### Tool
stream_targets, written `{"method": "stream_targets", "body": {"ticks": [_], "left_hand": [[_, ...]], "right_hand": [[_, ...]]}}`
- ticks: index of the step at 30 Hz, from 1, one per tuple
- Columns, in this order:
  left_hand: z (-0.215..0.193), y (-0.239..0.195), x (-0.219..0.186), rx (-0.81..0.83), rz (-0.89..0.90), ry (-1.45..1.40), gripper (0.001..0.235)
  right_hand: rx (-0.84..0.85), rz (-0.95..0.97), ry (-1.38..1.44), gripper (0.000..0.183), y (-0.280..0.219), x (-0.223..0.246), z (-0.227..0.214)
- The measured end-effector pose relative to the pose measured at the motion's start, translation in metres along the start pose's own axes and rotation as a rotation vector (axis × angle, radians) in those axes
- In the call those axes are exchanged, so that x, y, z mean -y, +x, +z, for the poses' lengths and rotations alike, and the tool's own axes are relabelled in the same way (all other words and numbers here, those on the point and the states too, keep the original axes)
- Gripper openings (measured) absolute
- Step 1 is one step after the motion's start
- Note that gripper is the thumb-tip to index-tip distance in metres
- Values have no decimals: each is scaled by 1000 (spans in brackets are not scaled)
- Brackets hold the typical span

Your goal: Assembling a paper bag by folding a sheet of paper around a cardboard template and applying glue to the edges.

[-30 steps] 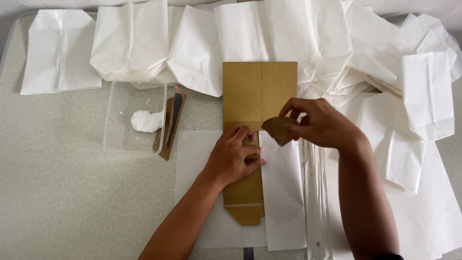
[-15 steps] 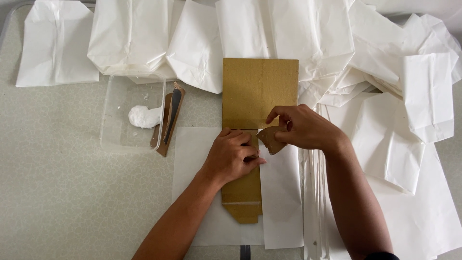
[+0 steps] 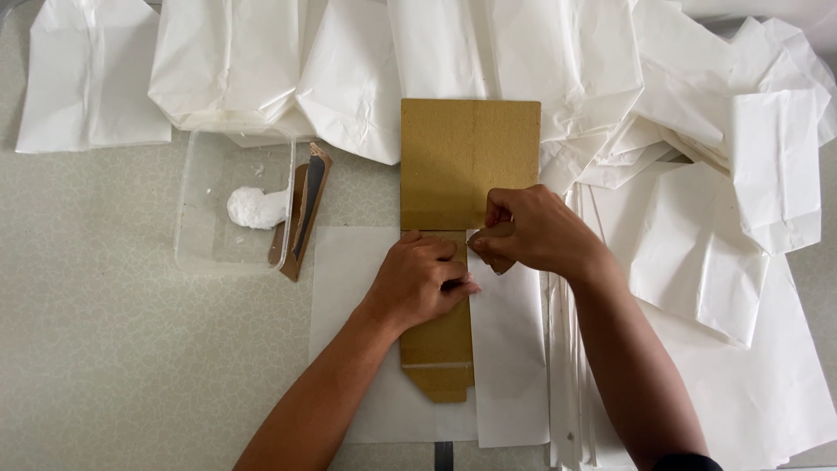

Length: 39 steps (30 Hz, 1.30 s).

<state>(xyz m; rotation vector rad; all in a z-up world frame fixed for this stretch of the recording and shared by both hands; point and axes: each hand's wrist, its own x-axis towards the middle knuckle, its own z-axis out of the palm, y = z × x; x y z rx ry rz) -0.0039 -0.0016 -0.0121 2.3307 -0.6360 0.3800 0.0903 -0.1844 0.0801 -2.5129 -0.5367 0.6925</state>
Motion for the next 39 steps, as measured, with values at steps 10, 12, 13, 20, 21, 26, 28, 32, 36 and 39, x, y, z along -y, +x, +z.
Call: {"method": "stream_targets", "body": {"ticks": [10,12,13,20,21,26,28,32,36,39], "left_hand": [[-6,3,-4,34,-9,-2,25],[-4,1,-2,17,-2,-11,26],[-5,2,-3,14,-3,-9,26],[-6,3,-5,28,-5,3,25],[-6,3,-5,35,-10,2,25],[-9,3,-6,32,-22,-11,25],[-10,4,-6,33,-21,-15,25],[-13,6,-9,38,-6,-8,27],[-16,6,-8,66,-14,-20,23],[-16,6,-10,70,-34,-18,23]], "right_hand": [[-152,-89,-17,30,1,-3,11],[-141,-76,-14,32,1,-10,6],[-141,-79,-15,32,2,-11,10],[-109,-110,-2,30,6,-12,21],[-149,-110,4,30,6,-11,18],[-21,-118,23,25,2,-18,15],[43,-116,13,20,5,-17,17],[-92,-177,31,25,10,-19,24],[-158,-193,116,31,14,-30,23],[55,-165,69,23,-6,-7,10]]}}
